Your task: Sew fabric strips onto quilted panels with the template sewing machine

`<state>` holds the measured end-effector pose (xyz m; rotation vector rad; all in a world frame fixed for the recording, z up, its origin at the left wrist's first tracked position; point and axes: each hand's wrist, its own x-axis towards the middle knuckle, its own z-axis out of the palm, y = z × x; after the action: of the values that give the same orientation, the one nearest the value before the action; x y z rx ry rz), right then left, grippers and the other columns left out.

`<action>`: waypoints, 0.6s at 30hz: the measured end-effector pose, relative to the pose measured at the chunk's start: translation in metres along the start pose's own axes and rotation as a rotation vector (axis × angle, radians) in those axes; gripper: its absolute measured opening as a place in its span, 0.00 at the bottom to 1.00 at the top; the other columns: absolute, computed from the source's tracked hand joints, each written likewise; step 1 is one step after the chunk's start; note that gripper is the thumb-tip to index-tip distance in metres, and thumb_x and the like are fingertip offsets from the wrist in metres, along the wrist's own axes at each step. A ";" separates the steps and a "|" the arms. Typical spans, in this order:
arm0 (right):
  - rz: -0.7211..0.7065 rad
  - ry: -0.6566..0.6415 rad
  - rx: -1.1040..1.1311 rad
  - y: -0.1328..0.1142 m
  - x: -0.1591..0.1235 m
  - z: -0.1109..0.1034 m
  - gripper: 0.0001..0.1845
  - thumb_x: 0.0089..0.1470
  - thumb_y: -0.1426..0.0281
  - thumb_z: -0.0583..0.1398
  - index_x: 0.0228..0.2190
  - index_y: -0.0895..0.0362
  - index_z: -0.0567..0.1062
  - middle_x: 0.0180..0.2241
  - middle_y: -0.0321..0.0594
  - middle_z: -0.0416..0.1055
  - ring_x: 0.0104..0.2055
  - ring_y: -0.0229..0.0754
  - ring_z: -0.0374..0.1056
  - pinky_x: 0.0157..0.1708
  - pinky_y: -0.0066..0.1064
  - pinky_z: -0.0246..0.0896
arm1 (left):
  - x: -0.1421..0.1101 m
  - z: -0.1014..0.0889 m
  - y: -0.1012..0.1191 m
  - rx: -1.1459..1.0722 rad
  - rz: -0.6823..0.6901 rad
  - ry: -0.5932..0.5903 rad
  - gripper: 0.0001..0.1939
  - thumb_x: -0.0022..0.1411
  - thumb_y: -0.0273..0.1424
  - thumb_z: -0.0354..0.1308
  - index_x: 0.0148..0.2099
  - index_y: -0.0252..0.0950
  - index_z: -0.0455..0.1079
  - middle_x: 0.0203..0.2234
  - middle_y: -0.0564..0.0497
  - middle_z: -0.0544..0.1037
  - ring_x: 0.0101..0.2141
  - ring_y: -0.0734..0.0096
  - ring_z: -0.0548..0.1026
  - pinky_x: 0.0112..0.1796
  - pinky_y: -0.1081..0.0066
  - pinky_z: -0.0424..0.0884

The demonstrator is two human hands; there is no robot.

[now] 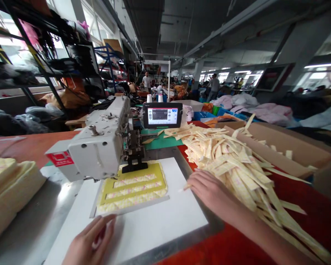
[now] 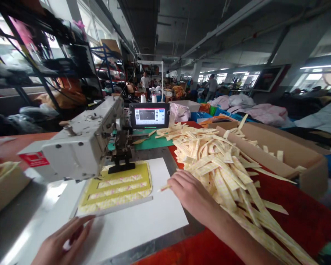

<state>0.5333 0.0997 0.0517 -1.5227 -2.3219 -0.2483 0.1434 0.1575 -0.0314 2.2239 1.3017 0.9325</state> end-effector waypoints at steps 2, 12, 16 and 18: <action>-0.056 -0.021 0.128 -0.031 0.020 -0.001 0.10 0.69 0.76 0.55 0.42 0.54 0.76 0.40 0.38 0.74 0.44 0.42 0.70 0.46 0.35 0.64 | 0.003 0.007 0.024 -0.148 -0.028 -0.028 0.17 0.67 0.46 0.59 0.47 0.42 0.80 0.34 0.49 0.83 0.36 0.64 0.82 0.37 0.74 0.79; 0.166 -0.353 1.105 -0.112 0.057 0.072 0.14 0.69 0.59 0.56 0.36 0.55 0.75 0.33 0.33 0.76 0.35 0.38 0.71 0.35 0.27 0.61 | 0.000 0.035 0.054 -0.800 -0.390 0.012 0.20 0.61 0.48 0.67 0.36 0.33 0.78 0.25 0.50 0.79 0.29 0.69 0.77 0.34 0.73 0.73; 0.232 -0.359 1.265 -0.116 0.050 0.084 0.16 0.68 0.56 0.56 0.37 0.56 0.73 0.33 0.37 0.77 0.35 0.41 0.73 0.33 0.29 0.63 | 0.003 0.039 0.053 -0.931 -0.466 0.084 0.22 0.55 0.47 0.72 0.40 0.32 0.77 0.29 0.48 0.81 0.31 0.67 0.78 0.35 0.71 0.74; 0.269 -0.277 1.337 -0.115 0.051 0.087 0.16 0.64 0.55 0.61 0.39 0.56 0.74 0.36 0.39 0.78 0.39 0.43 0.74 0.38 0.31 0.66 | 0.008 0.040 0.056 -0.971 -0.453 0.081 0.23 0.51 0.46 0.74 0.38 0.32 0.76 0.29 0.47 0.81 0.30 0.67 0.79 0.34 0.70 0.75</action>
<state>0.3930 0.1257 -0.0038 -1.0689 -1.6383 1.3533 0.2084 0.1371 -0.0217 1.1110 0.9882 1.1374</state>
